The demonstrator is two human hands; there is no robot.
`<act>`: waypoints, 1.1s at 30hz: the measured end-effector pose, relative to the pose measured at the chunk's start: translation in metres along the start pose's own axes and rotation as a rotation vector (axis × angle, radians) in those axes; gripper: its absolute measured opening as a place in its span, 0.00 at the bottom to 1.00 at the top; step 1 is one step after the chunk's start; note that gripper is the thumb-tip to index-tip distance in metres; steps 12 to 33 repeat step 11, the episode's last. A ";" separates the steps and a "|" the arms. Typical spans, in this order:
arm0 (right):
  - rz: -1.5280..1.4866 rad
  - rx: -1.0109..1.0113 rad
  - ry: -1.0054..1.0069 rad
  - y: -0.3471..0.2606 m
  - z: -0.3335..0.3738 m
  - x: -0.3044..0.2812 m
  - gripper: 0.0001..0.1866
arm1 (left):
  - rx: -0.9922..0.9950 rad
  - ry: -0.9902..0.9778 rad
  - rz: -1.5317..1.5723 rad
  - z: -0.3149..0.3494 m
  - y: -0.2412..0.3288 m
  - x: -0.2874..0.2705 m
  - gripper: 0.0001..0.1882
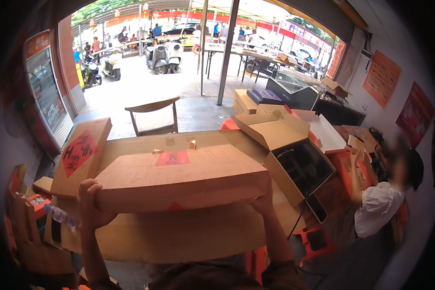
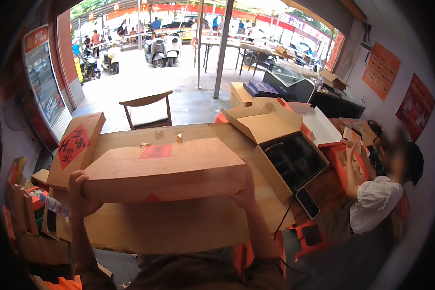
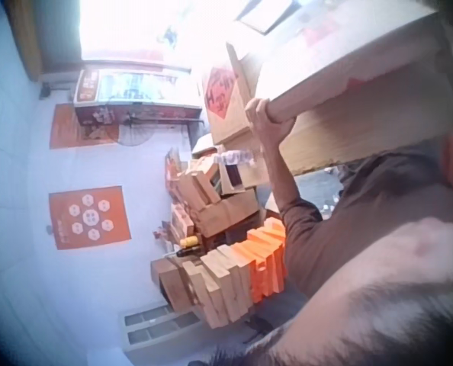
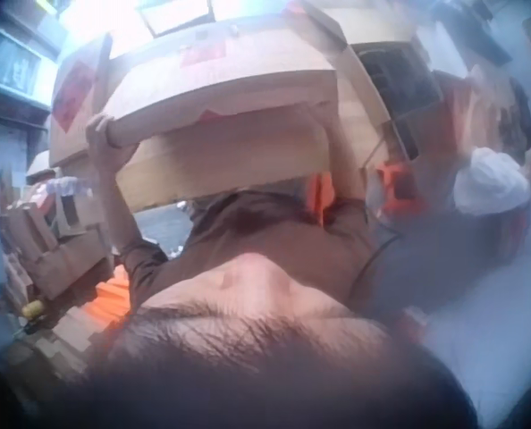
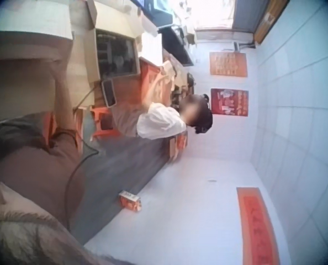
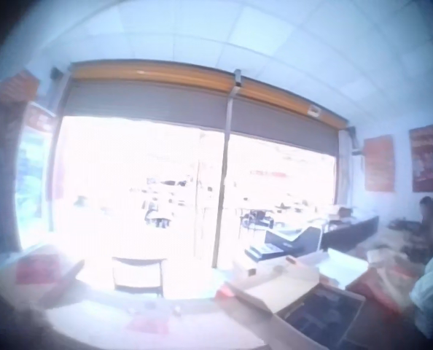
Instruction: The person assembles a flat cardboard box by folding its sides and securing them with tape. They then place a lid on the box and tie it with a ribbon. The process is repeated for a second box.
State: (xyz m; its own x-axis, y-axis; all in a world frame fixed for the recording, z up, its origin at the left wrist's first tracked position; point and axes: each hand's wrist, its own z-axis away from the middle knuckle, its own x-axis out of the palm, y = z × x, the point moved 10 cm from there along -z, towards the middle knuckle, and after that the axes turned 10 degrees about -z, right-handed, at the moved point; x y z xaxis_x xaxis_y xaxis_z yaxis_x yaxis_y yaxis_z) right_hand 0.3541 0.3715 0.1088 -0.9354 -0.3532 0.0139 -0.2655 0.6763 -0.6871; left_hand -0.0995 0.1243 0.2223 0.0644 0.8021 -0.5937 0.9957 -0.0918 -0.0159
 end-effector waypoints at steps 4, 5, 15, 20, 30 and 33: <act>0.110 -0.082 -0.054 0.006 0.017 0.005 0.65 | 0.060 0.034 0.034 0.030 -0.009 0.034 0.38; 0.210 -0.158 -0.109 -0.001 0.016 0.007 0.63 | 0.062 0.036 0.032 0.037 -0.012 0.037 0.38; 0.490 -0.421 -0.331 -0.019 -0.002 0.003 0.55 | 0.091 -0.013 -0.012 0.033 -0.007 0.048 0.38; 0.490 -0.421 -0.331 -0.019 -0.002 0.003 0.55 | 0.091 -0.013 -0.012 0.033 -0.007 0.048 0.38; 0.490 -0.421 -0.331 -0.019 -0.002 0.003 0.55 | 0.091 -0.013 -0.012 0.033 -0.007 0.048 0.38; 0.490 -0.421 -0.331 -0.019 -0.002 0.003 0.55 | 0.091 -0.013 -0.012 0.033 -0.007 0.048 0.38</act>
